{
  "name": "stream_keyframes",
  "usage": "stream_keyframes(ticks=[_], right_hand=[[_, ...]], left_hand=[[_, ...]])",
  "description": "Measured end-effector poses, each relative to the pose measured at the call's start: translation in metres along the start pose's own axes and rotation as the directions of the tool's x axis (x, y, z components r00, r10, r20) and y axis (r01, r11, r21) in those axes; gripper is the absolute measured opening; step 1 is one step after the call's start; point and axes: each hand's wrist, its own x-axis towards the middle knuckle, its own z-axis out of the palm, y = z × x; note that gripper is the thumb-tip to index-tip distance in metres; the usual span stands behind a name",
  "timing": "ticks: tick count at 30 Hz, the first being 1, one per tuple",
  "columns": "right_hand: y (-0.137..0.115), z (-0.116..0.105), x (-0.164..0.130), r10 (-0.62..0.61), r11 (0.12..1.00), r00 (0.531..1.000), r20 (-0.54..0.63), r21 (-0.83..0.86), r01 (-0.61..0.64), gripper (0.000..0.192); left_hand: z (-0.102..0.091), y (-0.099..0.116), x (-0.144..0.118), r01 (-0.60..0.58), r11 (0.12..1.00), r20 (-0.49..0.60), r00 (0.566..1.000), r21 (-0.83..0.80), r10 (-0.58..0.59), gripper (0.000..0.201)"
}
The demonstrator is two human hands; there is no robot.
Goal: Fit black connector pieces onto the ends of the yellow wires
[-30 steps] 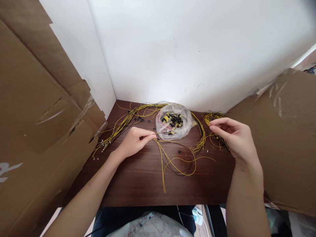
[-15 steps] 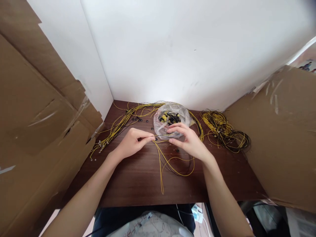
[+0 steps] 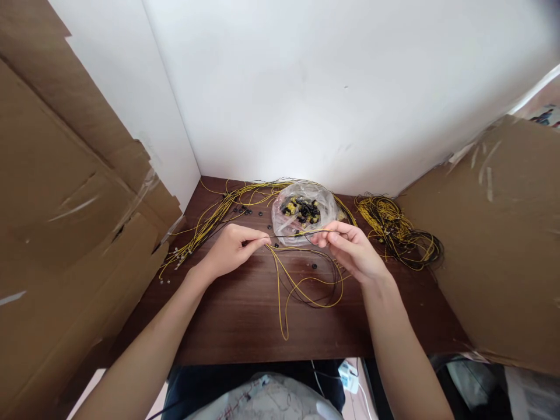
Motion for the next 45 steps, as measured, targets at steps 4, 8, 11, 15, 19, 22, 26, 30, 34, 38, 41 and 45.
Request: stream_keyframes(ticks=[4, 8, 11, 15, 19, 22, 26, 30, 34, 38, 41, 45], right_hand=[[0.002, 0.005, 0.003, 0.01, 0.995, 1.0, -0.027, 0.098, -0.007, 0.009], [0.003, 0.008, 0.004, 0.057, 0.989, 0.998, -0.038, 0.137, -0.051, 0.007], [0.002, 0.009, 0.003, 0.088, 0.983, 0.996, -0.019, 0.162, -0.084, 0.006], [0.0, 0.01, 0.003, 0.096, 0.975, 0.995, 0.009, 0.199, -0.095, 0.004], [0.002, 0.01, 0.003, 0.136, 0.966, 0.991, 0.009, 0.222, -0.134, 0.006], [0.004, 0.011, 0.003, 0.175, 0.962, 0.984, -0.04, 0.22, -0.162, 0.013], [0.008, 0.014, 0.002, 0.213, 0.959, 0.971, -0.109, 0.213, -0.186, 0.023], [0.013, 0.017, 0.004, 0.217, 0.969, 0.966, -0.143, 0.149, -0.195, 0.022], [0.017, 0.018, 0.007, 0.172, 0.983, 0.968, -0.184, 0.097, -0.156, 0.023], [0.02, 0.02, 0.011, 0.169, 0.97, 0.966, -0.196, 0.21, -0.127, 0.026], [0.026, 0.023, 0.015, 0.217, 0.928, 0.957, -0.19, 0.343, -0.142, 0.031], [0.036, 0.028, 0.021, 0.26, 0.862, 0.948, -0.184, 0.487, -0.142, 0.032]], left_hand=[[0.001, -0.001, 0.001, -0.009, 1.0, 0.018, 1.0, 0.009, 0.009, 0.025], [0.0, -0.001, 0.0, -0.019, 1.0, 0.012, 1.0, 0.021, 0.019, 0.025], [-0.001, -0.001, 0.0, -0.035, 0.999, 0.002, 0.999, 0.032, 0.035, 0.025], [-0.001, 0.0, 0.0, -0.039, 0.998, -0.005, 0.999, 0.05, 0.039, 0.025], [-0.002, 0.0, 0.0, -0.021, 0.997, -0.024, 0.999, 0.072, 0.023, 0.024], [-0.002, -0.001, 0.0, 0.001, 0.997, -0.04, 0.999, 0.082, 0.002, 0.024], [-0.001, -0.002, 0.0, -0.006, 0.996, -0.041, 0.999, 0.084, 0.01, 0.025], [0.001, -0.002, -0.001, -0.037, 0.994, -0.031, 0.999, 0.099, 0.04, 0.025], [0.002, -0.003, -0.001, -0.061, 0.986, -0.006, 0.998, 0.153, 0.063, 0.026], [0.003, -0.006, -0.002, -0.093, 0.967, 0.03, 0.996, 0.237, 0.088, 0.025], [0.005, -0.007, -0.002, -0.123, 0.938, 0.088, 0.991, 0.323, 0.1, 0.025], [0.007, -0.006, -0.002, -0.165, 0.912, 0.118, 0.985, 0.375, 0.129, 0.029]])
